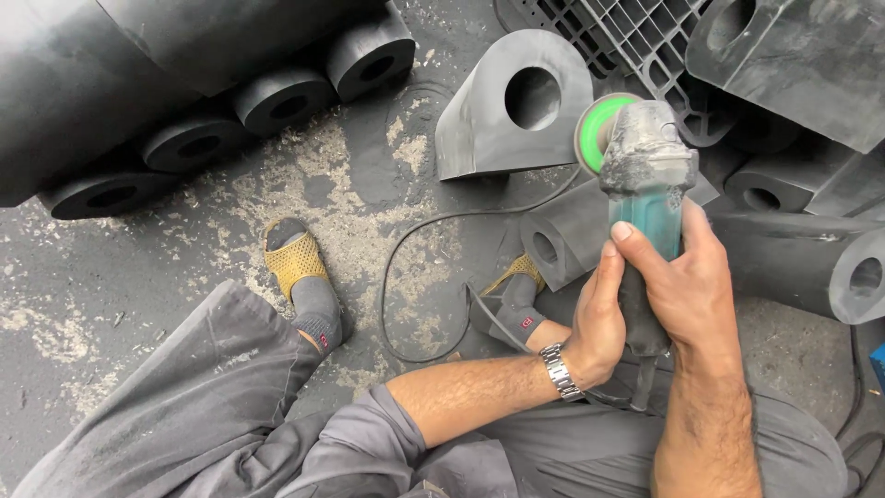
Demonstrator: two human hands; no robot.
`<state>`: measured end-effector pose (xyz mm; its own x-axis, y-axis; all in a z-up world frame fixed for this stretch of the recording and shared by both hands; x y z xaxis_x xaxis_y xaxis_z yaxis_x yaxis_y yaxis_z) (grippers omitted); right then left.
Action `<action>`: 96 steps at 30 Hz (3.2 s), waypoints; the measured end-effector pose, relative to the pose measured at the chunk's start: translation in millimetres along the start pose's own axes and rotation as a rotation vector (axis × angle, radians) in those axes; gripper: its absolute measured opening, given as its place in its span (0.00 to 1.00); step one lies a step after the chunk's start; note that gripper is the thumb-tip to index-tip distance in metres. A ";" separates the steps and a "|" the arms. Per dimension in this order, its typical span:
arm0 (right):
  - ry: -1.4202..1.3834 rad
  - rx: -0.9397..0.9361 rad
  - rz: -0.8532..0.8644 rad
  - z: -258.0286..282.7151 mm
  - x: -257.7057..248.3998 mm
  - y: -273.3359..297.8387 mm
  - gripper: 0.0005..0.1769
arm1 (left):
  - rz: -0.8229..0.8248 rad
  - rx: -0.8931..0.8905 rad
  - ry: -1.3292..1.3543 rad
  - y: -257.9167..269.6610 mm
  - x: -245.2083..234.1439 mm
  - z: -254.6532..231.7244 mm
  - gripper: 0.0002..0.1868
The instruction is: Grinding and shaping black plastic components using a handheld angle grinder while sitting on the floor.
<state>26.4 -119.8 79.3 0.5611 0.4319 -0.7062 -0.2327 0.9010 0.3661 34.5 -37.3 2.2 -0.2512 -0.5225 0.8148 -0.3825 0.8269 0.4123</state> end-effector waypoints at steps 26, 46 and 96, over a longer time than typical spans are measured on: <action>0.005 -0.053 0.048 35.4 28.3 -48.7 0.24 | -0.057 -0.004 0.061 -53.4 -9.4 -34.3 0.41; 0.102 -0.148 0.174 75.8 42.9 -53.4 0.25 | -0.172 0.147 0.162 -67.6 -11.7 -50.7 0.41; 0.054 -0.204 0.281 80.5 47.3 -66.8 0.23 | -0.225 0.271 0.202 -76.5 -5.2 -58.5 0.42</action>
<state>132.4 -162.9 70.2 0.4113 0.6605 -0.6282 -0.5287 0.7342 0.4258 117.1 -85.7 -9.8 0.0348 -0.6107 0.7911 -0.6356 0.5973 0.4891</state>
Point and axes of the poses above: each hand's wrist, its own y-axis away from the middle knuckle, its own x-axis out of the palm, z = x × y, the point moved 3 cm from there along -y, towards the middle knuckle, and after that the axes turned 11 degrees about x, right-handed, at the moved point
